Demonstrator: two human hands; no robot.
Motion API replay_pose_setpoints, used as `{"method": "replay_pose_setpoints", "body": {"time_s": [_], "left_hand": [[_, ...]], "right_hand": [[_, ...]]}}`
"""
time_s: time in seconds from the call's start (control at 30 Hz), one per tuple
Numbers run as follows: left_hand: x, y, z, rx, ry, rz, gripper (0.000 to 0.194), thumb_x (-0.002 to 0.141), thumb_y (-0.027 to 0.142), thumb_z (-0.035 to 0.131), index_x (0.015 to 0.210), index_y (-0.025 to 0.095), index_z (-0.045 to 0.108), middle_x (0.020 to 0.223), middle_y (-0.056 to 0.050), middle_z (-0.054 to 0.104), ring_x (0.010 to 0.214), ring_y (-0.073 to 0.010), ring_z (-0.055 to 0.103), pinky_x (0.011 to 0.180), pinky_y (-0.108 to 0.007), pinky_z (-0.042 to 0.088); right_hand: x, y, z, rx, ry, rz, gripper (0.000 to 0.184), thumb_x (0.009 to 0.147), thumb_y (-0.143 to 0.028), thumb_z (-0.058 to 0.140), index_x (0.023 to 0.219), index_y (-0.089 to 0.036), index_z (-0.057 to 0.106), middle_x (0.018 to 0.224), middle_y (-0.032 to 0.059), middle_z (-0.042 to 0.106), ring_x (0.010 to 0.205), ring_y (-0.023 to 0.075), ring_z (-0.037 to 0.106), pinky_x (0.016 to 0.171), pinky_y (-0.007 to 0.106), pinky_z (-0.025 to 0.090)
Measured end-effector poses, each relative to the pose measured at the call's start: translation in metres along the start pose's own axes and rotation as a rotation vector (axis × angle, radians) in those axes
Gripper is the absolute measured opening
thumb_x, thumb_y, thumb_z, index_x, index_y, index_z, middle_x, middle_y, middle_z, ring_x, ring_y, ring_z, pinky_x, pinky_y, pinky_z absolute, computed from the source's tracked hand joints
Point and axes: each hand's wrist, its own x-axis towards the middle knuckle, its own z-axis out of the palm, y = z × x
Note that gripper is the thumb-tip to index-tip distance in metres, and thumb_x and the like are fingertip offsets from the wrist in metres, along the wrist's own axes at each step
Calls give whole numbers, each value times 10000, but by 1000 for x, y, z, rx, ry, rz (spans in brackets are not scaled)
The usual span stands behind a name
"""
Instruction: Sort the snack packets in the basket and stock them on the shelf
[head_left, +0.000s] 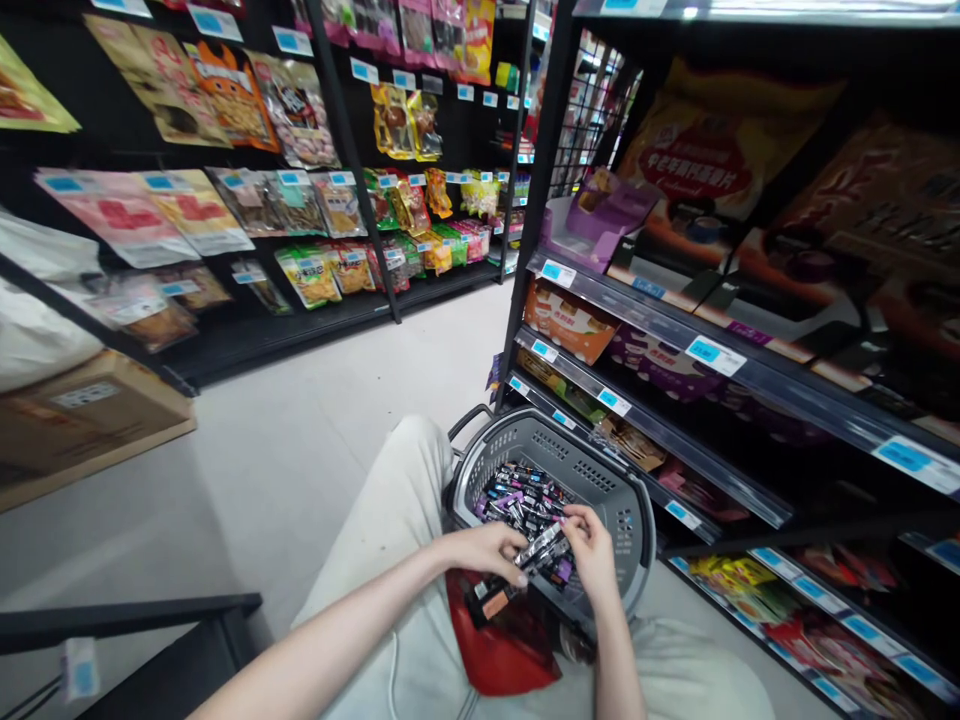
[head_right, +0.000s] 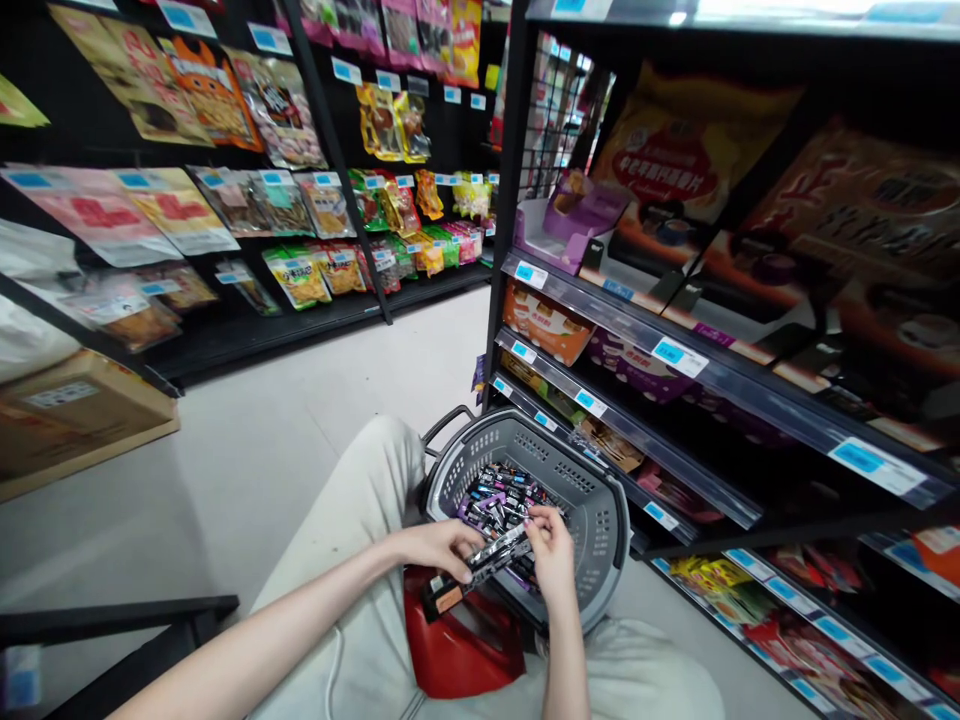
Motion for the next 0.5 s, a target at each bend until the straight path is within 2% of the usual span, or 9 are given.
{"method": "replay_pose_setpoints", "body": {"time_s": [0.1, 0.17, 0.3, 0.4, 0.5], "left_hand": [[6, 1, 14, 76, 79, 28, 306, 555, 378, 636, 520, 138, 451, 411, 80, 365, 384, -43, 312, 381, -171, 205], [10, 0, 18, 74, 160, 25, 349, 564, 404, 617, 492, 141, 399, 409, 82, 336, 386, -42, 307, 384, -174, 202], [13, 0, 16, 63, 265, 58, 379, 520, 407, 643, 456, 129, 392, 413, 85, 300, 397, -31, 254, 391, -181, 160], [12, 3, 14, 24, 261, 78, 393, 487, 389, 668, 424, 124, 384, 404, 90, 275, 397, -26, 225, 394, -184, 138], [12, 4, 15, -45, 206, 57, 348, 478, 364, 680, 457, 121, 431, 404, 88, 330, 390, -31, 272, 392, -175, 185]], "right_hand": [[0, 1, 14, 47, -19, 30, 228, 651, -302, 567, 835, -169, 538, 639, -14, 550, 569, 118, 506, 552, 228, 402], [0, 1, 21, 121, -41, 61, 288, 599, -286, 618, 850, -169, 538, 727, 13, 593, 645, 141, 544, 615, 258, 426], [0, 3, 29, 277, -99, 124, 365, 537, -283, 668, 859, -164, 544, 821, 44, 623, 742, 181, 574, 704, 322, 438], [-1, 5, 34, 301, -40, 129, 326, 585, -323, 634, 853, -153, 560, 819, 54, 631, 732, 177, 575, 700, 322, 436], [-2, 8, 40, 292, 51, 112, 300, 619, -358, 599, 830, -145, 570, 771, 42, 633, 678, 159, 567, 647, 286, 434]]}}
